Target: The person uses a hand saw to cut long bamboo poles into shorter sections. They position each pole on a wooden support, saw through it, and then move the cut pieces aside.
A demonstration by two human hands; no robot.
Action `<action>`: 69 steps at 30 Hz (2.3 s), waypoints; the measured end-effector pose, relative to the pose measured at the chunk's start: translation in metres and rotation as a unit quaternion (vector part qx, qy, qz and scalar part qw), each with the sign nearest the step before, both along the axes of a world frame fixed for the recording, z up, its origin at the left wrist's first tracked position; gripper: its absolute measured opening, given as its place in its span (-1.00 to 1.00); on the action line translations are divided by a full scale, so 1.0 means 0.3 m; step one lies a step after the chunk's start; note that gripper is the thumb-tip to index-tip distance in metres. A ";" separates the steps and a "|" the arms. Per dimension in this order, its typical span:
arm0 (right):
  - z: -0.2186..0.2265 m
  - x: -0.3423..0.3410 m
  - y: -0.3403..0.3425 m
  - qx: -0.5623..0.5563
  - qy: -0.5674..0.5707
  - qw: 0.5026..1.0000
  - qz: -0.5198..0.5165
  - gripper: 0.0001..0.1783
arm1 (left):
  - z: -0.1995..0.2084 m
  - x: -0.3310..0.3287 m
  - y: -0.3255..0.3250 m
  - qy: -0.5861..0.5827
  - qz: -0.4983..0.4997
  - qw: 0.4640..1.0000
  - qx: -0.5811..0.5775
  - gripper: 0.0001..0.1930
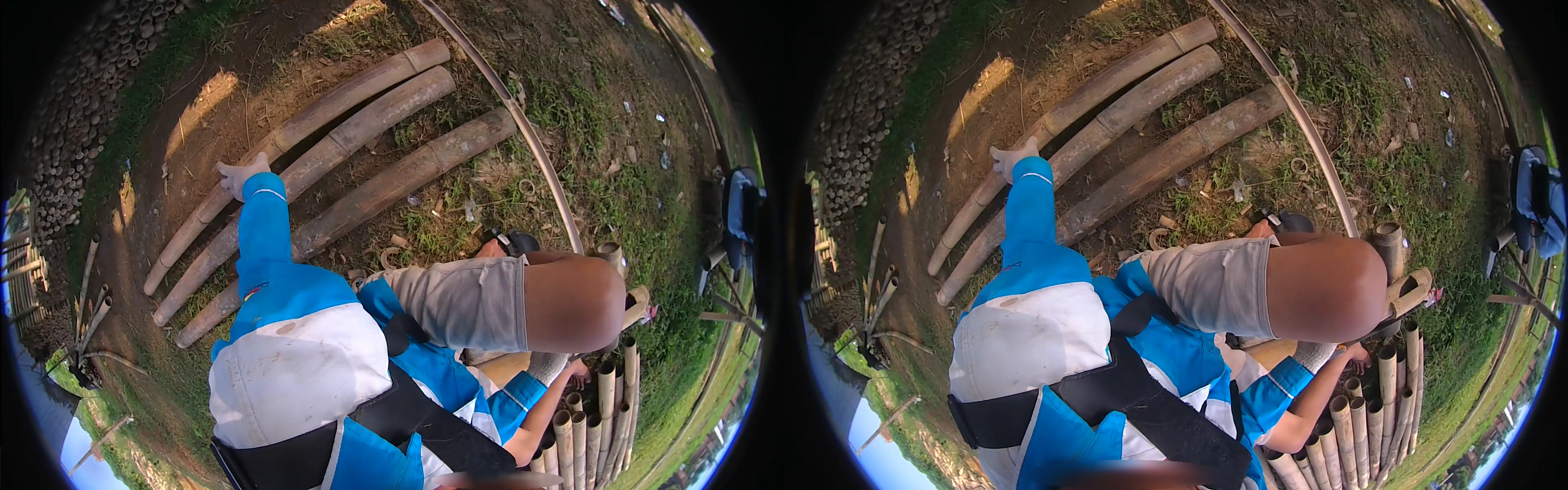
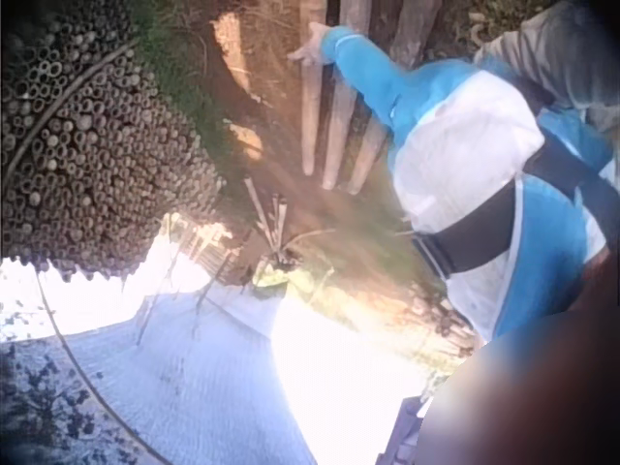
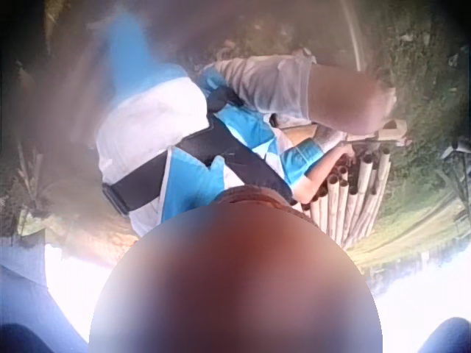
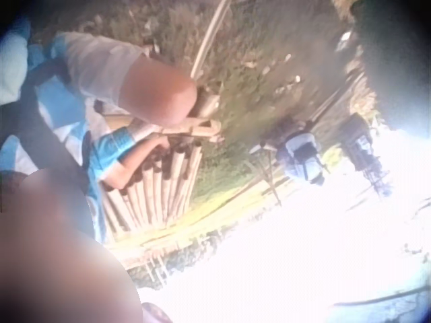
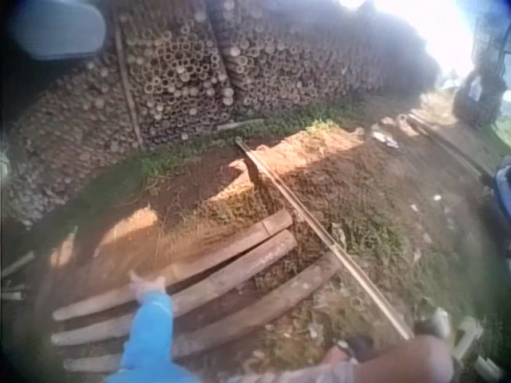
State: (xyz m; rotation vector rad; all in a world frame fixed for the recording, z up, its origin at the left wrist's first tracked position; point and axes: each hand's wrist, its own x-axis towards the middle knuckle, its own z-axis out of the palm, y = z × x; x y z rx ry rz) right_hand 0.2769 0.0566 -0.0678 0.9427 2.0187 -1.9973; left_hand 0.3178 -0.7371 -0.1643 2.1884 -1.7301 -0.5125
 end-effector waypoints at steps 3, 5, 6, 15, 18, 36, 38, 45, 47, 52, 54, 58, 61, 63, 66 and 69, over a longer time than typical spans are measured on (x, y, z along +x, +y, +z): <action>-0.028 0.195 0.022 -0.011 -0.020 0.996 -0.085 -0.43 | 0.035 -0.093 0.041 -0.175 -0.340 0.924 -0.011 0.28; -0.071 0.296 -0.001 -0.032 -0.027 0.990 -0.137 -0.44 | 0.043 -0.186 0.024 -0.215 -0.394 0.894 0.011 0.31; -0.098 0.335 -0.019 -0.042 -0.026 0.986 -0.162 -0.45 | 0.055 -0.238 -0.025 -0.225 -0.391 0.892 0.029 0.32; -0.147 0.357 -0.258 0.018 0.043 0.991 -0.123 -0.61 | 0.037 -0.444 -0.210 -0.252 -0.518 0.809 0.114 -0.24; -0.076 0.349 -0.273 0.017 0.061 0.996 -0.068 -0.54 | 0.033 -0.525 -0.027 -0.298 -0.463 0.829 -0.098 -0.41; -0.111 0.798 0.479 0.192 0.097 0.829 -0.517 -0.46 | 0.416 -1.228 1.965 0.131 -0.973 0.183 0.043 -0.60; -0.156 0.846 0.548 0.126 0.182 0.806 -0.549 -0.45 | 0.604 -1.188 2.232 0.156 -0.984 0.060 0.061 -0.57; -0.241 0.864 0.591 -0.079 0.221 0.752 -0.616 -0.39 | 0.924 -0.809 3.021 -0.028 -0.976 -0.214 0.019 -0.46; -0.237 0.861 0.591 -0.086 0.266 0.735 -0.618 -0.39 | 0.890 -0.677 3.197 -0.095 -0.952 -0.290 -0.024 -0.37; -0.205 0.869 0.598 -0.115 0.266 0.723 -0.627 -0.36 | 0.585 -0.254 3.507 -0.090 -0.950 -0.294 -0.050 0.05; -0.189 0.873 0.594 -0.113 0.240 0.729 -0.630 -0.35 | 0.466 -0.114 3.585 -0.118 -0.964 -0.237 0.029 0.12; -0.162 0.871 0.586 -0.111 0.230 0.729 -0.635 -0.30 | 0.286 0.065 3.588 -0.002 -0.959 -0.107 0.261 0.17; -0.146 0.864 0.587 -0.098 0.238 0.738 -0.624 -0.29 | 0.203 0.169 3.585 0.057 -0.924 -0.048 0.375 0.26; -0.141 0.862 0.590 -0.108 0.233 0.741 -0.621 -0.30 | 0.164 0.219 3.580 0.066 -0.913 0.015 0.403 0.21; -0.144 0.862 0.595 -0.108 0.225 0.736 -0.630 -0.33 | 0.144 0.256 3.591 0.086 -0.874 0.072 0.473 0.13; -0.157 0.863 0.602 -0.107 0.250 0.712 -0.648 -0.35 | 0.183 0.209 3.621 -0.013 -0.830 0.033 0.557 -0.20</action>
